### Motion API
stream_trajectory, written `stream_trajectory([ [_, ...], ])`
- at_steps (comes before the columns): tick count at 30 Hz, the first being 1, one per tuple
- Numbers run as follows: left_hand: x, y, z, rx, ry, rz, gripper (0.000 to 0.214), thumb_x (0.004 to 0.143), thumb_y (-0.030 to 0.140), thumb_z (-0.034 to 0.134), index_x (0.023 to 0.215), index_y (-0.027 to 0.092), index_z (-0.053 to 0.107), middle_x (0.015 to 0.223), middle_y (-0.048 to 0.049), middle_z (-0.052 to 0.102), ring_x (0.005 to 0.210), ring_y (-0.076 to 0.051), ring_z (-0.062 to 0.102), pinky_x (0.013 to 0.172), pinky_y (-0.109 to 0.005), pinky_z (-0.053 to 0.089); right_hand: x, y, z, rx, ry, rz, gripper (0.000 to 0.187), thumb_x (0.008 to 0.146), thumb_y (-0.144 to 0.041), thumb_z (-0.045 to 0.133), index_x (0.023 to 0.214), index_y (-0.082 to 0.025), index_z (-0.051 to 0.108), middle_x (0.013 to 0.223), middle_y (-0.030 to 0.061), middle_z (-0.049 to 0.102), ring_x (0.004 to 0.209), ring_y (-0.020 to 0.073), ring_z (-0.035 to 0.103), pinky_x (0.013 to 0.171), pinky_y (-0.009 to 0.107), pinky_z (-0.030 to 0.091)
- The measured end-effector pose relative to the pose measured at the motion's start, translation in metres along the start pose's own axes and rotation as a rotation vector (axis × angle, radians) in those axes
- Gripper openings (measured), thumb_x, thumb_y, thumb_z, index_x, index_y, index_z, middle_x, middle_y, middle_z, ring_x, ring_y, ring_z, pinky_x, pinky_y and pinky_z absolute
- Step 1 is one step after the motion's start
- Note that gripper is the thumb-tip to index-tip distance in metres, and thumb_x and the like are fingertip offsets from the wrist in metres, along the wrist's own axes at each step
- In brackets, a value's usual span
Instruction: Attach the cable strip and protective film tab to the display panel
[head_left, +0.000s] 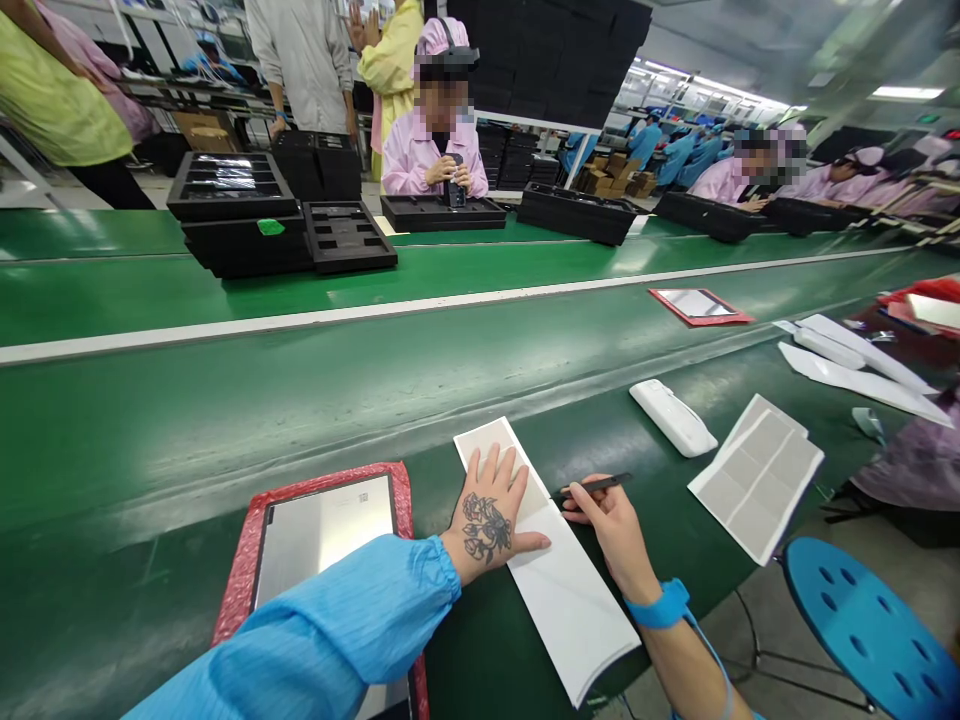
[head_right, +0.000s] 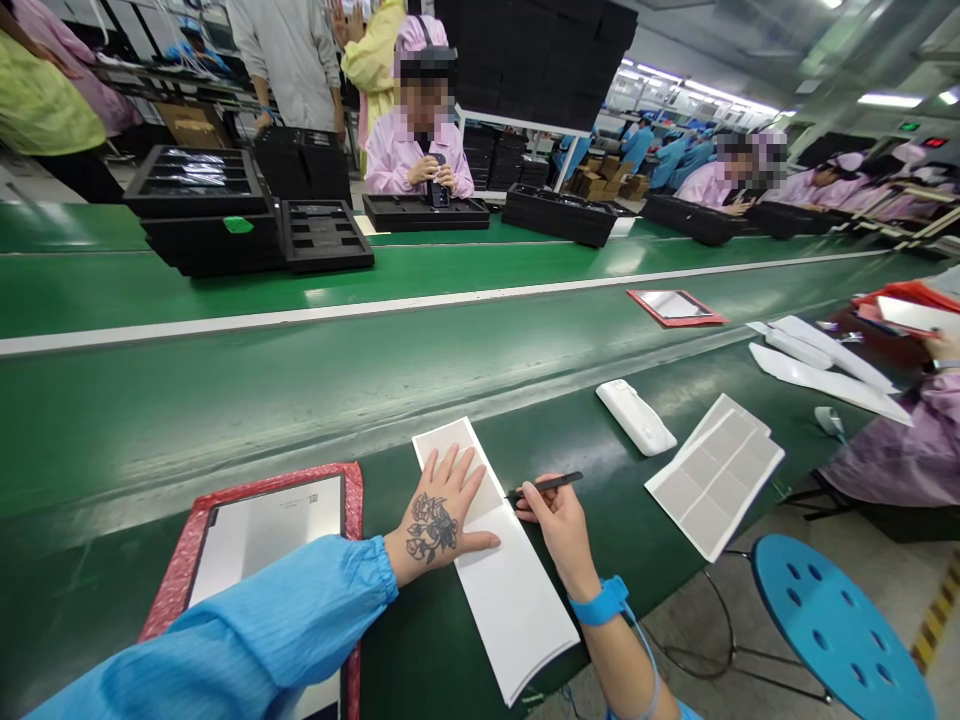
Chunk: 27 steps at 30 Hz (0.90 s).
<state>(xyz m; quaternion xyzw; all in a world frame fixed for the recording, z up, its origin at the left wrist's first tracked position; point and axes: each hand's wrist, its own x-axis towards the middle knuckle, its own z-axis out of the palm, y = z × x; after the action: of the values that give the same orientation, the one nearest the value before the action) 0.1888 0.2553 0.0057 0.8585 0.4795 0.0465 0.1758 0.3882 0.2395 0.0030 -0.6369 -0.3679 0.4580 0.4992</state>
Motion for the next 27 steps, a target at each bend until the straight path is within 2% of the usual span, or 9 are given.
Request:
stream_trajectory([
  [3,0.0,-0.001,0.002,0.0,0.004,0.005,0.1,0.087,0.081,0.063,0.161,0.015,0.047,0.17,-0.0198,0.034,0.16,-0.044,0.029,0.133,-0.061,0.027,0.001,0.002,0.001,-0.018,0.002,-0.004,0.07,0.046,-0.078,0.096,0.08,-0.027,0.062,0.072,-0.0002,0.074,0.066,0.0239,0.07,0.059,0.04,0.068],
  [7,0.001,-0.002,0.006,0.003,0.031,0.008,0.099,0.087,0.081,0.065,0.16,0.016,0.049,0.17,-0.0194,0.036,0.159,-0.044,0.031,0.132,-0.061,0.028,0.001,0.003,0.002,-0.038,-0.02,0.003,0.069,0.046,-0.077,0.097,0.079,-0.027,0.063,0.068,-0.0009,0.072,0.063,0.0225,0.07,0.057,0.036,0.065],
  [15,0.0,-0.003,0.014,-0.003,0.049,0.016,0.099,0.088,0.081,0.063,0.16,0.015,0.048,0.171,-0.0195,0.035,0.159,-0.044,0.03,0.133,-0.06,0.026,0.006,0.001,0.004,-0.048,-0.06,0.015,0.068,0.05,-0.075,0.096,0.082,-0.025,0.063,0.073,0.0019,0.073,0.066,0.0228,0.071,0.059,0.035,0.064],
  [18,-0.001,-0.004,0.011,-0.011,0.052,0.022,0.098,0.088,0.08,0.063,0.161,0.015,0.048,0.171,-0.019,0.036,0.159,-0.044,0.031,0.131,-0.06,0.027,0.008,0.0,0.004,-0.054,-0.076,0.021,0.069,0.048,-0.076,0.095,0.081,-0.025,0.061,0.072,0.0015,0.073,0.065,0.0217,0.071,0.059,0.034,0.063],
  [19,0.001,-0.005,0.008,-0.021,0.048,0.02,0.093,0.091,0.077,0.062,0.159,0.016,0.049,0.17,-0.0182,0.039,0.158,-0.043,0.032,0.131,-0.06,0.028,0.008,0.0,0.004,-0.057,-0.082,0.02,0.07,0.048,-0.077,0.095,0.08,-0.025,0.061,0.072,0.0014,0.072,0.064,0.0215,0.07,0.058,0.034,0.063],
  [21,0.008,-0.01,-0.002,-0.042,0.035,0.018,0.065,0.101,0.064,0.053,0.15,0.022,0.061,0.163,-0.0141,0.051,0.152,-0.039,0.043,0.127,-0.057,0.035,0.008,-0.001,0.005,-0.066,-0.094,0.012,0.069,0.049,-0.078,0.094,0.08,-0.025,0.061,0.072,0.0013,0.072,0.063,0.0212,0.07,0.057,0.034,0.063],
  [23,0.02,-0.018,-0.014,-0.053,0.02,0.02,0.042,0.107,0.044,0.045,0.131,0.028,0.075,0.144,-0.0111,0.066,0.137,-0.034,0.056,0.116,-0.053,0.047,0.008,-0.004,0.005,-0.08,-0.106,-0.008,0.069,0.05,-0.078,0.093,0.08,-0.026,0.061,0.071,0.0008,0.071,0.062,0.0211,0.069,0.056,0.034,0.062],
  [25,0.033,-0.028,-0.025,-0.053,-0.001,0.04,0.037,0.104,0.029,0.047,0.12,0.031,0.08,0.124,-0.0103,0.072,0.119,-0.031,0.065,0.102,-0.045,0.055,0.009,-0.007,0.007,-0.103,-0.116,-0.041,0.067,0.052,-0.078,0.092,0.08,-0.026,0.061,0.069,0.0002,0.069,0.06,0.0212,0.068,0.053,0.034,0.061],
  [27,0.044,-0.036,-0.031,-0.048,-0.03,0.071,0.039,0.098,0.022,0.053,0.124,0.033,0.079,0.113,-0.0088,0.072,0.105,-0.027,0.068,0.091,-0.037,0.057,0.009,-0.011,0.009,-0.132,-0.12,-0.09,0.065,0.054,-0.079,0.09,0.078,-0.026,0.061,0.065,0.0001,0.068,0.057,0.022,0.066,0.05,0.035,0.059],
])
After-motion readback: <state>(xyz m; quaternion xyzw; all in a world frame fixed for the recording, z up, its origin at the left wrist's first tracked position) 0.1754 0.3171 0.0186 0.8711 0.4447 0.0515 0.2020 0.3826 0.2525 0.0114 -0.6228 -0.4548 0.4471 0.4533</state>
